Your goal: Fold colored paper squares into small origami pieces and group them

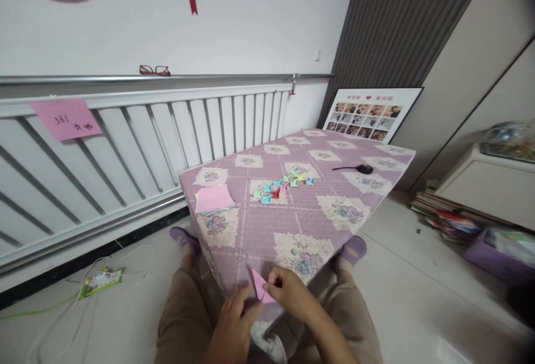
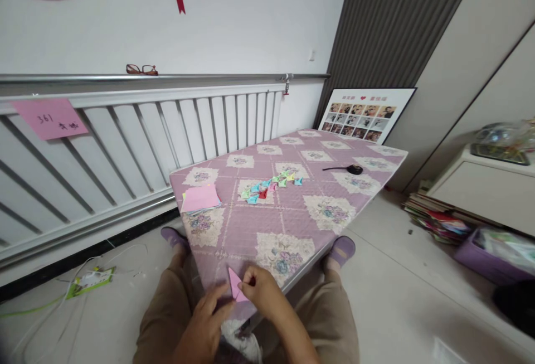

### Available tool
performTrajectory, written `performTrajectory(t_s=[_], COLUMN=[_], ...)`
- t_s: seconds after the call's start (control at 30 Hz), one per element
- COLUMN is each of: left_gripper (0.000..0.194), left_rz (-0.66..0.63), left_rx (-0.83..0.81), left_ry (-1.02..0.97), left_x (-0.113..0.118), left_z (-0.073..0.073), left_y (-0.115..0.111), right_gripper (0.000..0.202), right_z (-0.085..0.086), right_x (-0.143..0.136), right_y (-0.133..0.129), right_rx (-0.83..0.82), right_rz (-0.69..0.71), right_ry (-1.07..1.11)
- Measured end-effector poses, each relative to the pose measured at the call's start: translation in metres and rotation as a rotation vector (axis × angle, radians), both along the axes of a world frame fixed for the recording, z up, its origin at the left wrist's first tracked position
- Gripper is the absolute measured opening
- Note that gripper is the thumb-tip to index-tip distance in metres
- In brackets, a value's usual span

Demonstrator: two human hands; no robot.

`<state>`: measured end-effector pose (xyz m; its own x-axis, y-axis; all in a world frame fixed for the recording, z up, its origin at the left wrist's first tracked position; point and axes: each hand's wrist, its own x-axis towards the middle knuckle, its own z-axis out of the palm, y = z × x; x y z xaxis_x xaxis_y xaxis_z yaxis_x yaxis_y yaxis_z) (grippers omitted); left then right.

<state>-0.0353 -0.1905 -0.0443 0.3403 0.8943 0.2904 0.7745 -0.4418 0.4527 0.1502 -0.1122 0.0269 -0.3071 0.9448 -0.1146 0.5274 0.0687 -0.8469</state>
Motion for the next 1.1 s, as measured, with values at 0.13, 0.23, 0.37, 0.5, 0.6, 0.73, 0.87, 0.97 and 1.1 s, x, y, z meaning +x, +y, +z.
performTrajectory(t_s=[0.13, 0.23, 0.37, 0.5, 0.6, 0.73, 0.87, 0.97, 1.1], left_gripper=[0.054, 0.061, 0.030, 0.024, 0.024, 0.022, 0.025, 0.027, 0.034], left_rz=[0.243, 0.208, 0.196, 0.266, 0.238, 0.244, 0.305, 0.296, 0.227], left_rx=[-0.294, -0.436, -0.592, -0.648, -0.670, -0.668, -0.642, -0.665, -0.728], left_ry=[-0.526, -0.858, -1.035, -1.169, -1.227, -1.175, -1.142, -1.218, -1.395], left_x=[0.009, 0.020, 0.029, 0.031, 0.030, 0.027, 0.026, 0.025, 0.023], left_z=[0.015, 0.037, 0.057, 0.057, 0.057, 0.066, 0.076, 0.077, 0.080], left_y=[0.008, 0.020, 0.024, 0.020, 0.019, 0.017, 0.016, 0.015, 0.015], right_gripper=[0.026, 0.029, 0.035, 0.042, 0.046, 0.048, 0.050, 0.046, 0.040], right_z=[0.004, 0.007, 0.009, 0.010, 0.012, 0.017, 0.020, 0.023, 0.028], right_x=[-0.007, -0.014, -0.021, -0.023, -0.023, -0.024, -0.024, -0.022, -0.021], right_y=[-0.012, -0.020, -0.029, -0.033, -0.035, -0.037, -0.039, -0.042, -0.046], right_rx=[-0.006, -0.039, -0.071, -0.071, -0.063, -0.046, -0.055, -0.146, -0.299], right_rz=[-0.069, -0.106, -0.158, -0.187, -0.206, -0.228, -0.223, -0.185, -0.143], right_ry=[0.213, 0.361, 0.446, 0.490, 0.499, 0.506, 0.542, 0.639, 0.795])
